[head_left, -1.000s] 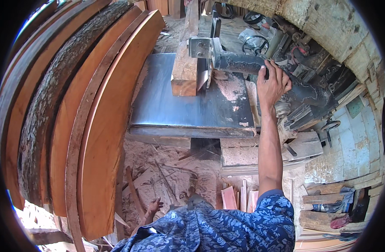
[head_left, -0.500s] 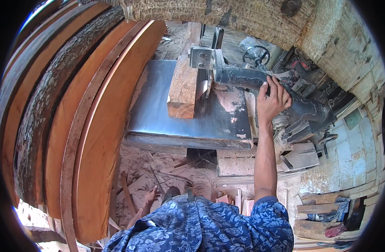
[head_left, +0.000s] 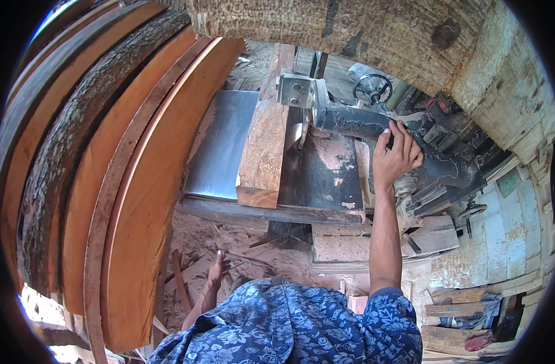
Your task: The person feeds wood planks through a table saw to cut them into thinner strips, handling the cut pieces and the main block by hand.
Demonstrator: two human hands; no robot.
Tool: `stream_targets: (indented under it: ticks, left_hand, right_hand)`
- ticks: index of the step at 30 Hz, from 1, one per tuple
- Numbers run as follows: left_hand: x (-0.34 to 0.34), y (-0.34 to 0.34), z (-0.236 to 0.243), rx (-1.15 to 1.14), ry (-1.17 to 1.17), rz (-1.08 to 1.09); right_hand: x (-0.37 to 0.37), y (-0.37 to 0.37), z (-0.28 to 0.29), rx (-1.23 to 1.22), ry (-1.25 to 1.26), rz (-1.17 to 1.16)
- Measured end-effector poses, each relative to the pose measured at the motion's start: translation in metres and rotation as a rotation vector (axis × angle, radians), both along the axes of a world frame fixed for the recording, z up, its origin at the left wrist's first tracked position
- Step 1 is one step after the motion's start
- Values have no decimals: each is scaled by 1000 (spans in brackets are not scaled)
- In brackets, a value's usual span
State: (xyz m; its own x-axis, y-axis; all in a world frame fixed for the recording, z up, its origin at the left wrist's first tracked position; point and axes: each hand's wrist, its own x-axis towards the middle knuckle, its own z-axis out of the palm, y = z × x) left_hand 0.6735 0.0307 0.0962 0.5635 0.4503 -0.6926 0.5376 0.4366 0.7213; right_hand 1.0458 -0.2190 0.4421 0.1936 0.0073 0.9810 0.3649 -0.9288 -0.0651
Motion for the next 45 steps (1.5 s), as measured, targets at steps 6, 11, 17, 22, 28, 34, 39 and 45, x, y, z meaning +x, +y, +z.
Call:
stream_targets:
  ticks: [6,11,17,22,28,34,39,45]
  left_hand:
    - [90,45,67,174,-173,61]
    - [136,73,60,174,-97,0]
    - [130,70,40,232,-75,-4]
    - [112,49,46,266,48,-41]
    - [75,29,35,204,-66,-13]
    - [24,23,16,428,-105,-75]
    - [9,1,46,423,-54,-137]
    - [-27,-6,18,492,-213,-168]
  right_hand:
    - [1,8,-4,-7,4,-8]
    - [1,3,-2,-11,8,-14]
    - [1,6,-4,-7,19,-8]
    - [-2,1,-2,-28,41,2]
    - [-13,-1,-7,-71,108,62]
    - [-44,19,-50,-12,274,358]
    - [-97,34,-163,71,670,569]
    - [-207,42,-265,246,1254,705]
